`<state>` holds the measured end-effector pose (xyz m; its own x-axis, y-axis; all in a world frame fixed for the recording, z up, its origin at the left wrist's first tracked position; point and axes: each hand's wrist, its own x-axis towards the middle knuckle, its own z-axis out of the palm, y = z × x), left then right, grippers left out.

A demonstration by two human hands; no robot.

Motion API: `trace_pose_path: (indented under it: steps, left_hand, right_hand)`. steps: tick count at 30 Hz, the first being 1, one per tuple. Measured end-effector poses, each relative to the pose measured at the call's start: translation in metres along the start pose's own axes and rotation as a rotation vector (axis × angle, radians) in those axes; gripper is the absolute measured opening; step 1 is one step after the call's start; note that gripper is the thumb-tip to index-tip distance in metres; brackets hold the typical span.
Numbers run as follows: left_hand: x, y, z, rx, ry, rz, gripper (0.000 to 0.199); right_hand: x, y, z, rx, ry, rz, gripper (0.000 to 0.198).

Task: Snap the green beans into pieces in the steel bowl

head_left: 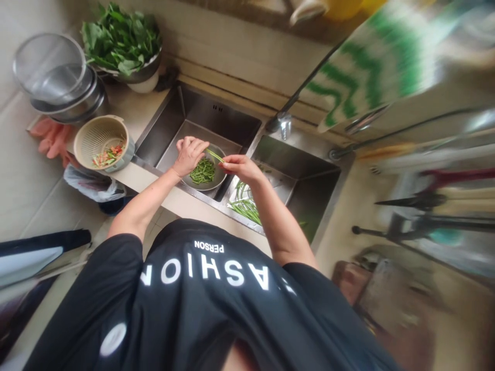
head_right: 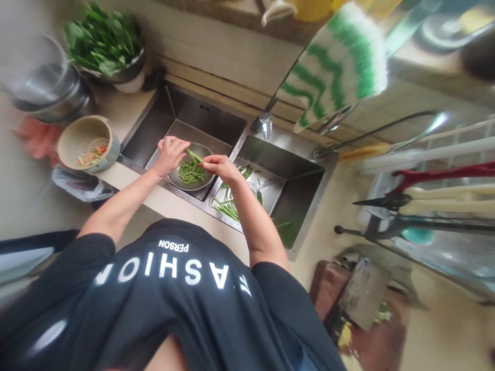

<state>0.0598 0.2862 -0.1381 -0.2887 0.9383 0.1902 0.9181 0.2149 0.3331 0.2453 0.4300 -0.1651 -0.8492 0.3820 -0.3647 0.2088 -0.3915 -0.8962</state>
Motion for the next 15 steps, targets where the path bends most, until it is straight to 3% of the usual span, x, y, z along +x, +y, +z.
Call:
trace_pose_path:
  steps: [3,7,9,11,15]
  left_hand:
    - [-0.002,0.004,-0.007,-0.005,-0.036,0.06,0.026]
    - [-0.006,0.02,-0.016,0.076,-0.073,0.2,0.027]
    - [-0.008,0.03,-0.019,0.127,-0.094,0.246,0.027]
    - [-0.009,0.037,-0.02,0.157,-0.1,0.254,0.026]
    - [-0.01,0.039,-0.018,0.175,-0.096,0.237,0.023]
  right_hand:
    - [-0.009,-0.006,-0.007,-0.092,-0.069,-0.039,0.046]
    - [-0.013,-0.017,-0.002,-0.418,0.011,-0.336,0.044]
    - [-0.013,-0.024,0.008,-0.62,-0.001,-0.435,0.032]
    - [-0.012,-0.029,0.019,-0.817,-0.03,-0.466,0.02]
    - [-0.012,-0.034,0.033,-1.043,-0.001,-0.497,0.024]
